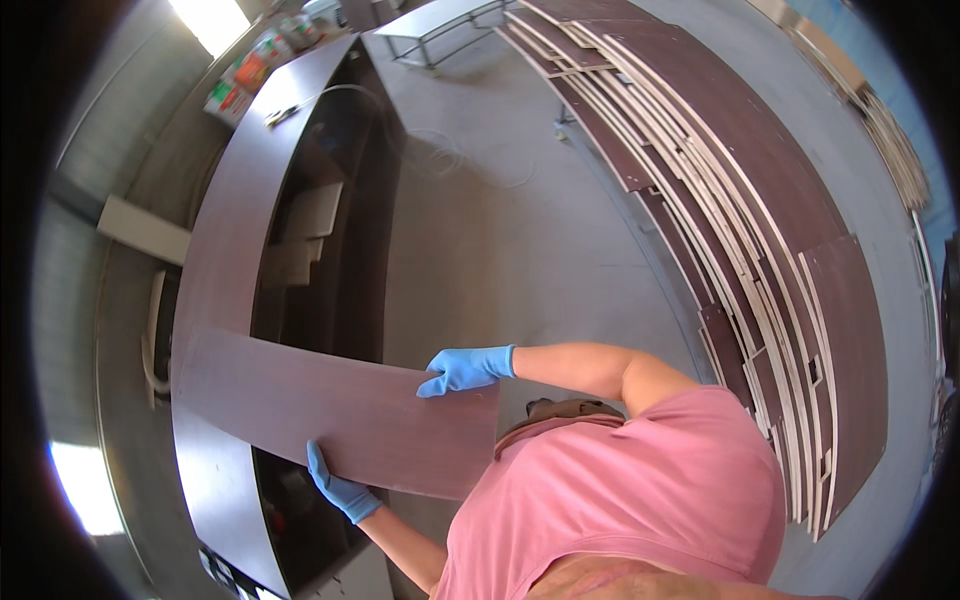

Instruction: The person repeatedly picks up large brown wood panels from a stack, carries them to a workbench, and places them down. They also use a handheld spray tool to apply a substance to the panels and arrange smaller cut pieces on the bench.

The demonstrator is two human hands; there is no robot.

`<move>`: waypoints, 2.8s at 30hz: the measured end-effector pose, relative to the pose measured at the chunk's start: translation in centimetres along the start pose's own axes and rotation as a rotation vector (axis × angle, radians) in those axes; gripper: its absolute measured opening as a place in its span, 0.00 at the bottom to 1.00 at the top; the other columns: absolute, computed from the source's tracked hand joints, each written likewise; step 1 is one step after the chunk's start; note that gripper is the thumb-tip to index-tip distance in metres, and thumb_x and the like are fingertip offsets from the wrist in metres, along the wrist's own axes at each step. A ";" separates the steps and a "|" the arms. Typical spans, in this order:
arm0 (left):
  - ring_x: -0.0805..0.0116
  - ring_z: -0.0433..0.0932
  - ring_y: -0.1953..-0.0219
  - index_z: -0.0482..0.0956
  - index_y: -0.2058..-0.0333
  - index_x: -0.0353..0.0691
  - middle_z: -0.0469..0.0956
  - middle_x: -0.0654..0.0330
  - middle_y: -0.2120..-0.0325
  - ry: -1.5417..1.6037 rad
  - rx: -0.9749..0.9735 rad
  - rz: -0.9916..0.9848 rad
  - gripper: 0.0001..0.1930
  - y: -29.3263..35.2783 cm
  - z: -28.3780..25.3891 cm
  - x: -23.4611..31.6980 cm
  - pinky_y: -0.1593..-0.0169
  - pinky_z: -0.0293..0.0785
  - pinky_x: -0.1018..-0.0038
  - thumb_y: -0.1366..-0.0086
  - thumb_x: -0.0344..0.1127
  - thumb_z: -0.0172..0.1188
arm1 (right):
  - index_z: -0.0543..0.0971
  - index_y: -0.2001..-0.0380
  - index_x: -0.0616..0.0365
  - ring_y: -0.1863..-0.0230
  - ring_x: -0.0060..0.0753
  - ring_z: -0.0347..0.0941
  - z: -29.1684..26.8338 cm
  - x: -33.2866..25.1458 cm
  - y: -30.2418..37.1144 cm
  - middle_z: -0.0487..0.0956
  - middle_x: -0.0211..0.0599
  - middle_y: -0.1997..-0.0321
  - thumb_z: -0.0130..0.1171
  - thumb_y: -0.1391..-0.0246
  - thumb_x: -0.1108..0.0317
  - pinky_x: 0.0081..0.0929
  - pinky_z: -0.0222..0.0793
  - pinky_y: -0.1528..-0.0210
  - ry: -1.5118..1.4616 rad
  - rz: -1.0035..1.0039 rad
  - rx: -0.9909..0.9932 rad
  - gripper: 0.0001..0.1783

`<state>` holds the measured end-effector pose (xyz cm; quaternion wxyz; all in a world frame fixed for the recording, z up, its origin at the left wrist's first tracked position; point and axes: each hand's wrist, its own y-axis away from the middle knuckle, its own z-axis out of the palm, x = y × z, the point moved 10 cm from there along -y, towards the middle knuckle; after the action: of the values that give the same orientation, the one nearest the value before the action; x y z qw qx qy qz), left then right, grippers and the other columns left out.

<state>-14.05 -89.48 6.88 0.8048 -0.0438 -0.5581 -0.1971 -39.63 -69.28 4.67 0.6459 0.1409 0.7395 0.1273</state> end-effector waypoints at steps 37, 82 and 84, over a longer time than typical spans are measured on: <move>0.54 0.81 0.47 0.76 0.41 0.34 0.81 0.52 0.47 -0.005 -1.536 -1.143 0.27 12.6 103.5 -42.9 0.43 0.82 0.57 0.38 0.31 0.70 | 0.84 0.68 0.58 0.59 0.59 0.82 -50.2 20.0 51.5 0.84 0.52 0.64 0.60 0.38 0.41 0.50 0.77 0.55 0.195 0.930 2.023 0.27; 0.63 0.76 0.41 0.81 0.45 0.32 0.80 0.53 0.43 0.221 -1.007 -0.814 0.19 -10.4 125.5 -41.4 0.35 0.72 0.63 0.32 0.32 0.65 | 0.80 0.63 0.52 0.66 0.41 0.75 -90.7 21.0 23.0 0.81 0.44 0.66 0.63 0.41 0.56 0.43 0.72 0.58 0.426 -0.508 1.096 0.12; 0.63 0.77 0.42 0.80 0.46 0.30 0.80 0.52 0.45 0.239 -1.073 -0.782 0.19 -10.5 125.6 -44.7 0.37 0.73 0.64 0.32 0.33 0.66 | 0.79 0.62 0.56 0.57 0.52 0.78 -84.6 18.4 19.3 0.81 0.45 0.60 0.63 0.42 0.56 0.45 0.73 0.52 0.362 -0.268 1.019 0.15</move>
<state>-141.99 -50.62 11.24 0.5972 -0.2101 -0.2650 -0.7273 -124.91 -45.09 6.16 0.3691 0.3161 0.8180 -0.3076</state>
